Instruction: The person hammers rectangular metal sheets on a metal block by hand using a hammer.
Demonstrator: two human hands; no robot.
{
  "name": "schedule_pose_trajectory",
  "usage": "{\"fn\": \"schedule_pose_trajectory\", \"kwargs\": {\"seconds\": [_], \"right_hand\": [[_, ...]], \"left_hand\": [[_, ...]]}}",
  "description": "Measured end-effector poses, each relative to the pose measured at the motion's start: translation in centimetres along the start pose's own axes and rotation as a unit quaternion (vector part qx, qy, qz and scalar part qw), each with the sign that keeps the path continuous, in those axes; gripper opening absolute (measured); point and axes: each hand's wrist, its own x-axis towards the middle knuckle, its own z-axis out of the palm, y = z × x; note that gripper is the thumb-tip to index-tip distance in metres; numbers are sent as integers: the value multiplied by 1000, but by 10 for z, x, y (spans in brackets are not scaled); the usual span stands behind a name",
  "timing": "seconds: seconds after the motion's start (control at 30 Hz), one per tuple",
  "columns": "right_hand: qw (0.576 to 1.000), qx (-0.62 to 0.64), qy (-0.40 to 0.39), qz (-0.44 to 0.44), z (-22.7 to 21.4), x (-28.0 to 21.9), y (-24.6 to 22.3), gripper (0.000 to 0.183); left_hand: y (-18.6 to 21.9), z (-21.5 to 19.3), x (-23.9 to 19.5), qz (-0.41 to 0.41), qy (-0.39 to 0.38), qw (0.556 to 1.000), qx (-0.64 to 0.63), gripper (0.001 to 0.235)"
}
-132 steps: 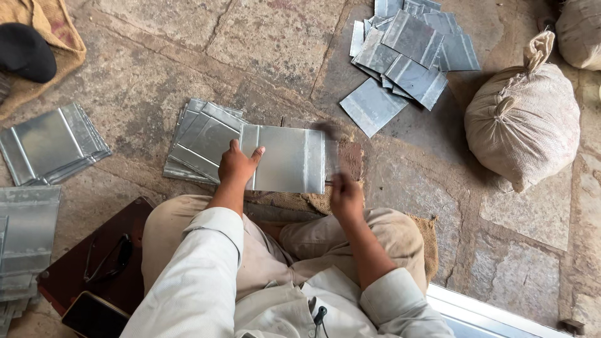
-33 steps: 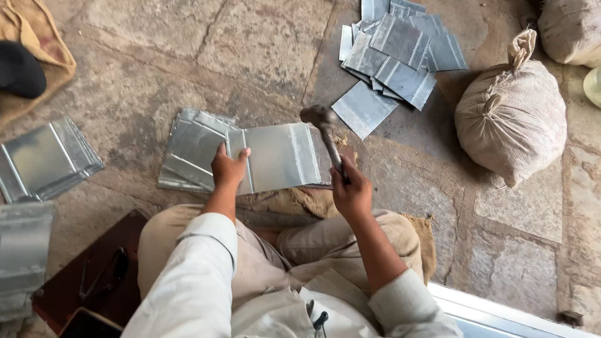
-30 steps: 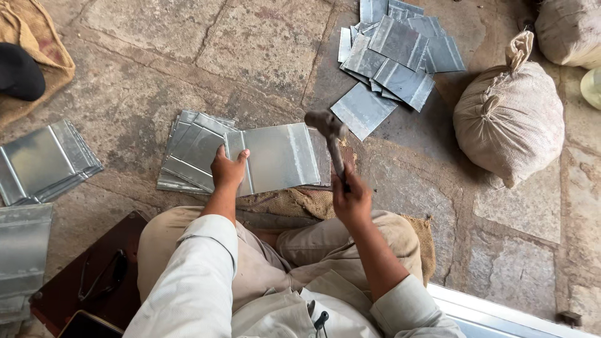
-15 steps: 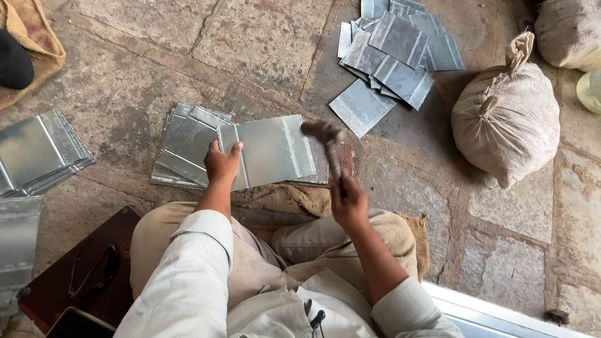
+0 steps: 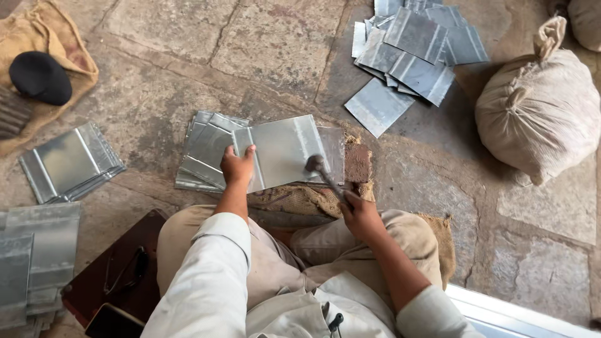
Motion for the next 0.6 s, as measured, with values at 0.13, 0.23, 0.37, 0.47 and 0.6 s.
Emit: {"fn": "schedule_pose_trajectory", "kwargs": {"seconds": [0.13, 0.23, 0.37, 0.47, 0.6], "right_hand": [[998, 13, -4, 67, 0, 6, 16, 39], [946, 244, -26, 214, -4, 6, 34, 31], [773, 538, -41, 333, -12, 7, 65, 12], [734, 551, -4, 396, 0, 16, 86, 10], [772, 523, 2, 362, 22, 21, 103, 10]], "left_hand": [[-1, -4, 6, -3, -16, 999, -29, 43], [-2, -17, 6, 8, -46, 995, -91, 32], [9, -33, -2, -12, -92, 981, -173, 24], [22, -49, -10, 13, -87, 978, -191, 23], [49, -71, -23, 34, -79, 967, -238, 24]]}}
